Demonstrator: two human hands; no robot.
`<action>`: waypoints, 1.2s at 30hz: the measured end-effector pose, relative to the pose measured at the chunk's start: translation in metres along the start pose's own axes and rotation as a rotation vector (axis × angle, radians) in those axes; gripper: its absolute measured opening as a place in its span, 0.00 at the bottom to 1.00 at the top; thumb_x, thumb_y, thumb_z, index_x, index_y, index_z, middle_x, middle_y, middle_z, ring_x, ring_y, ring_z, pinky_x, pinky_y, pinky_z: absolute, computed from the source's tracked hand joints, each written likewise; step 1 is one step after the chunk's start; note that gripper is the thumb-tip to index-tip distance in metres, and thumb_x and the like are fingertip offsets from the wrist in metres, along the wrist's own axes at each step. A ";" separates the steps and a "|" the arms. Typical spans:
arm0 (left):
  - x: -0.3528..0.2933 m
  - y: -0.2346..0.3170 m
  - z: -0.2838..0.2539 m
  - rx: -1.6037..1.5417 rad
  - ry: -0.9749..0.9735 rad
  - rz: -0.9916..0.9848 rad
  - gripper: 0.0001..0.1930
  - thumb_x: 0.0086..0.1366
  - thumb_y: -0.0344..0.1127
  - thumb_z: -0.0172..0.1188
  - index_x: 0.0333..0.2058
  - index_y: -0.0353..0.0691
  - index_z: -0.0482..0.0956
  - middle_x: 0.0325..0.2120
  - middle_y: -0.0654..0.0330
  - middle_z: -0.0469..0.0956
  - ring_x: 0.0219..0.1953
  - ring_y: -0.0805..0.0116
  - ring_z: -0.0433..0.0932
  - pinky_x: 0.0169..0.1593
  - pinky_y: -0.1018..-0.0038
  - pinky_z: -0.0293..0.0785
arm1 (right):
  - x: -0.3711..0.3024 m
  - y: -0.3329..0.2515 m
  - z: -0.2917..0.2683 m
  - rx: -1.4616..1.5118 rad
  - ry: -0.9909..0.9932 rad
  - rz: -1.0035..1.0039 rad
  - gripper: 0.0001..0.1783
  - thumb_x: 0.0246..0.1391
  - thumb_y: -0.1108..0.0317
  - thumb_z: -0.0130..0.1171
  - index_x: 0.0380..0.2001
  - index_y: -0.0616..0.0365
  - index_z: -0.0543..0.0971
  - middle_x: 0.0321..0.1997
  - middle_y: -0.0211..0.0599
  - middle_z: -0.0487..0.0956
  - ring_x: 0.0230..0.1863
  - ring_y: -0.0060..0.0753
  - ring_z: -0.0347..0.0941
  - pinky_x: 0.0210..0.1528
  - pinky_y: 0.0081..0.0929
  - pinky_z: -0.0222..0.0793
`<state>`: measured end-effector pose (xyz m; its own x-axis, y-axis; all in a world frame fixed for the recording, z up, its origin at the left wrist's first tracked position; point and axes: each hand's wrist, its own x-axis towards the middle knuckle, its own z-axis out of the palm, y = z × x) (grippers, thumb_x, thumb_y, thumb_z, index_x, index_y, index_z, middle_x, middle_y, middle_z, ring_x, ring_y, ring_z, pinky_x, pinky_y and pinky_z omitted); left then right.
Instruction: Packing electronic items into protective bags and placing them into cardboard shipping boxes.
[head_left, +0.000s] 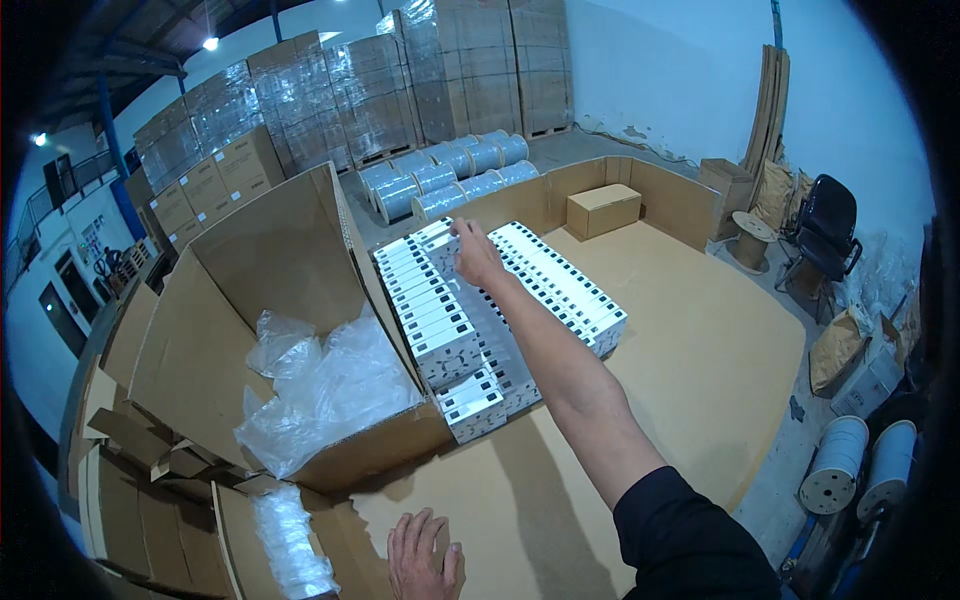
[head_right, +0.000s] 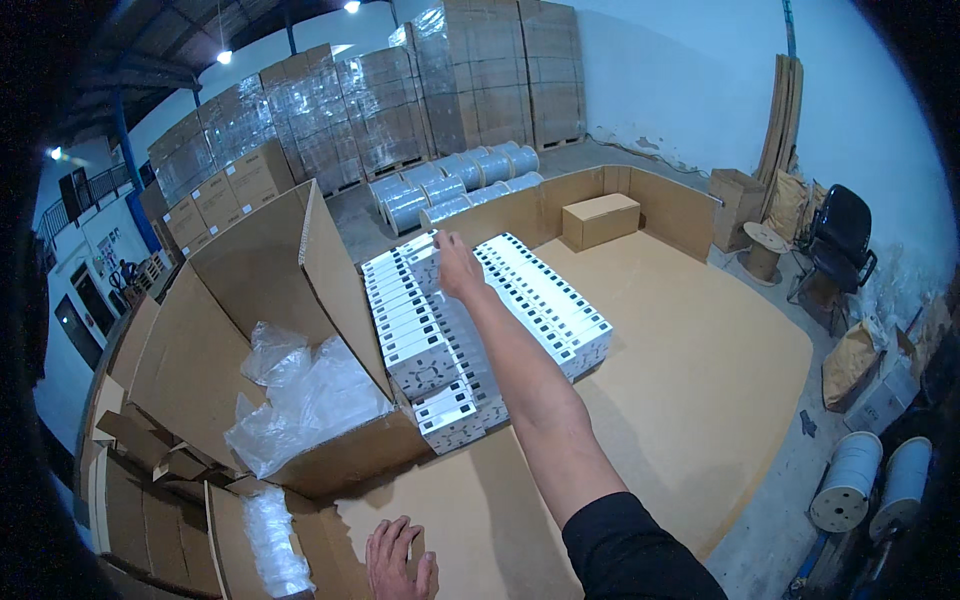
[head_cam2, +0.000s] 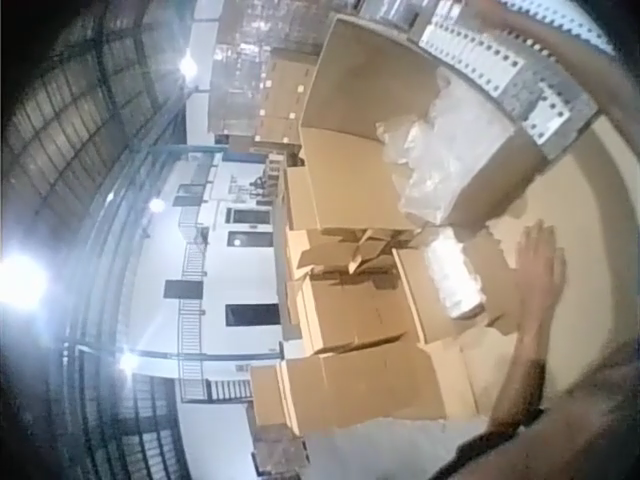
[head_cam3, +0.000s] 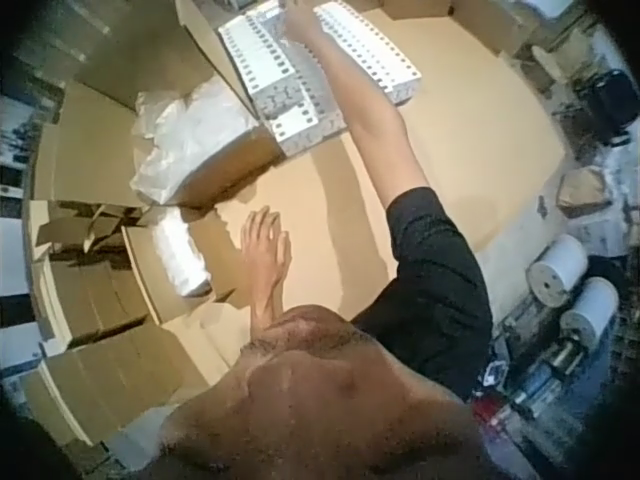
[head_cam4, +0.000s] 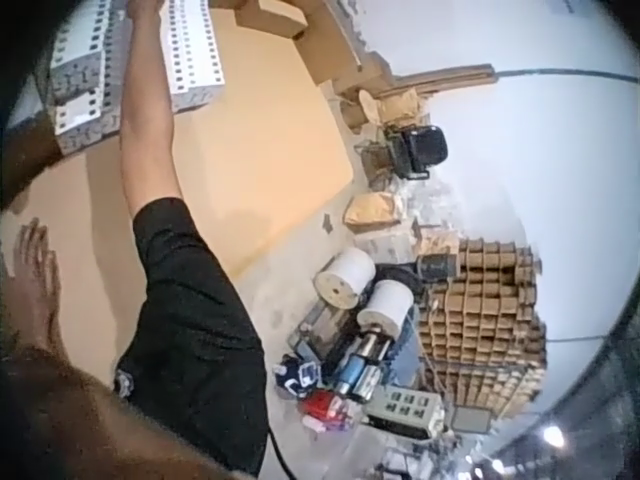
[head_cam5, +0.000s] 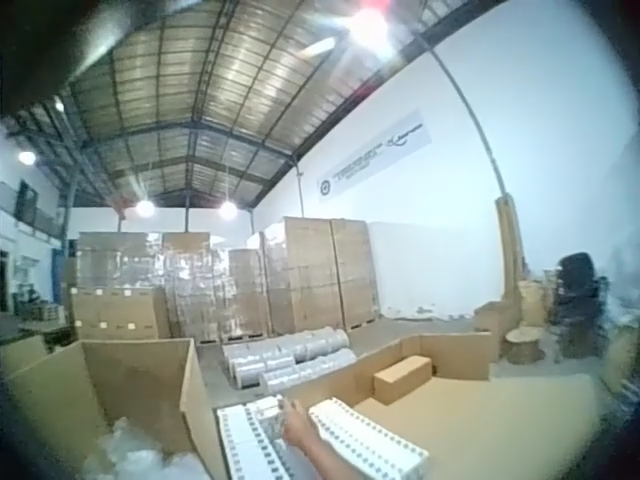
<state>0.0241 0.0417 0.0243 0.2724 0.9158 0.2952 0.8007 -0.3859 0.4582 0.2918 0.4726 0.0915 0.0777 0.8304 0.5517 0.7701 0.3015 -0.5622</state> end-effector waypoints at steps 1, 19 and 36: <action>0.000 -0.001 0.000 0.037 0.006 0.028 0.18 0.67 0.34 0.59 0.53 0.34 0.75 0.58 0.46 0.71 0.63 0.41 0.65 0.66 0.48 0.60 | 0.000 -0.003 -0.002 0.002 -0.002 -0.004 0.28 0.49 0.80 0.60 0.53 0.47 0.71 0.56 0.49 0.70 0.58 0.58 0.71 0.56 0.49 0.72; -0.015 -0.011 0.007 -0.063 0.032 -0.030 0.20 0.60 0.32 0.64 0.51 0.41 0.75 0.58 0.51 0.72 0.65 0.45 0.64 0.69 0.53 0.56 | -0.140 -0.022 -0.108 0.130 0.292 -0.160 0.19 0.51 0.81 0.62 0.47 0.60 0.77 0.47 0.48 0.77 0.45 0.50 0.78 0.39 0.34 0.82; -0.015 -0.041 0.007 -1.100 0.264 -0.427 0.15 0.77 0.41 0.50 0.55 0.39 0.73 0.32 0.55 0.83 0.34 0.69 0.83 0.43 0.73 0.79 | -0.362 -0.175 -0.089 0.524 -0.256 -0.008 0.17 0.50 0.81 0.60 0.46 0.63 0.76 0.43 0.47 0.77 0.41 0.46 0.79 0.38 0.34 0.76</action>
<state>-0.0092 0.0450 -0.0044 -0.1235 0.9911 0.0492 -0.1176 -0.0638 0.9910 0.1851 0.0774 0.0454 -0.1322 0.8944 0.4272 0.3487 0.4454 -0.8246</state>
